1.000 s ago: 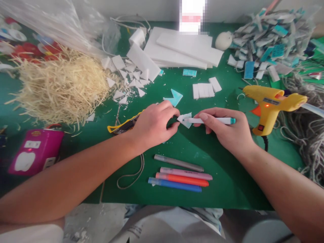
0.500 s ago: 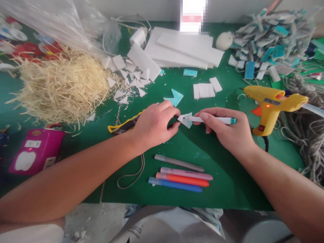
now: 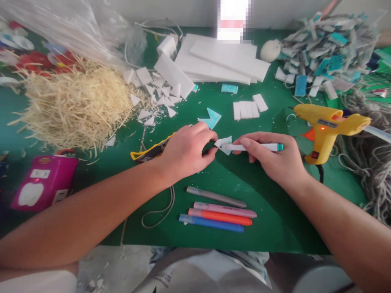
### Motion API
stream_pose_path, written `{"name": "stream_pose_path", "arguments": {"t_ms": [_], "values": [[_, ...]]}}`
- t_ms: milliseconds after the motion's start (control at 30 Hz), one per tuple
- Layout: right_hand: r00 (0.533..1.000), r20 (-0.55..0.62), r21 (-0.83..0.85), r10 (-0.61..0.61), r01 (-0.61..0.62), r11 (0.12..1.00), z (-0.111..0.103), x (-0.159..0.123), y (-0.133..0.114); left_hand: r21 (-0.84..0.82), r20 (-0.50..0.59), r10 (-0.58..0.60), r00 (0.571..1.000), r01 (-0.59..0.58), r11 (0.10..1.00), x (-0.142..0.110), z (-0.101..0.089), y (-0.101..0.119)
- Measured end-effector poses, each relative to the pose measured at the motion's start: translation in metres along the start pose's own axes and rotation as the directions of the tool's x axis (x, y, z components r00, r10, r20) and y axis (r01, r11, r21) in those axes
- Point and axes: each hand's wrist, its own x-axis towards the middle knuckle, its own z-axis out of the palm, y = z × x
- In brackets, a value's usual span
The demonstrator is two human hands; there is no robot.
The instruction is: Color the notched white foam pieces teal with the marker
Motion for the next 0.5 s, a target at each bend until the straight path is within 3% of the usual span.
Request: {"name": "stream_pose_path", "arguments": {"t_ms": [133, 500], "values": [[0.997, -0.074, 0.018, 0.003, -0.001, 1.0, 0.0013, 0.0003, 0.0022, -0.006, -0.004, -0.001, 1.0, 0.001, 1.0, -0.0002, -0.0002, -0.0003], [1.0, -0.026, 0.038, -0.004, 0.005, 0.999, 0.0008, 0.0003, 0.0027, -0.002, -0.012, 0.016, 1.0, -0.016, 1.0, 0.0002, -0.0003, -0.0007]]}}
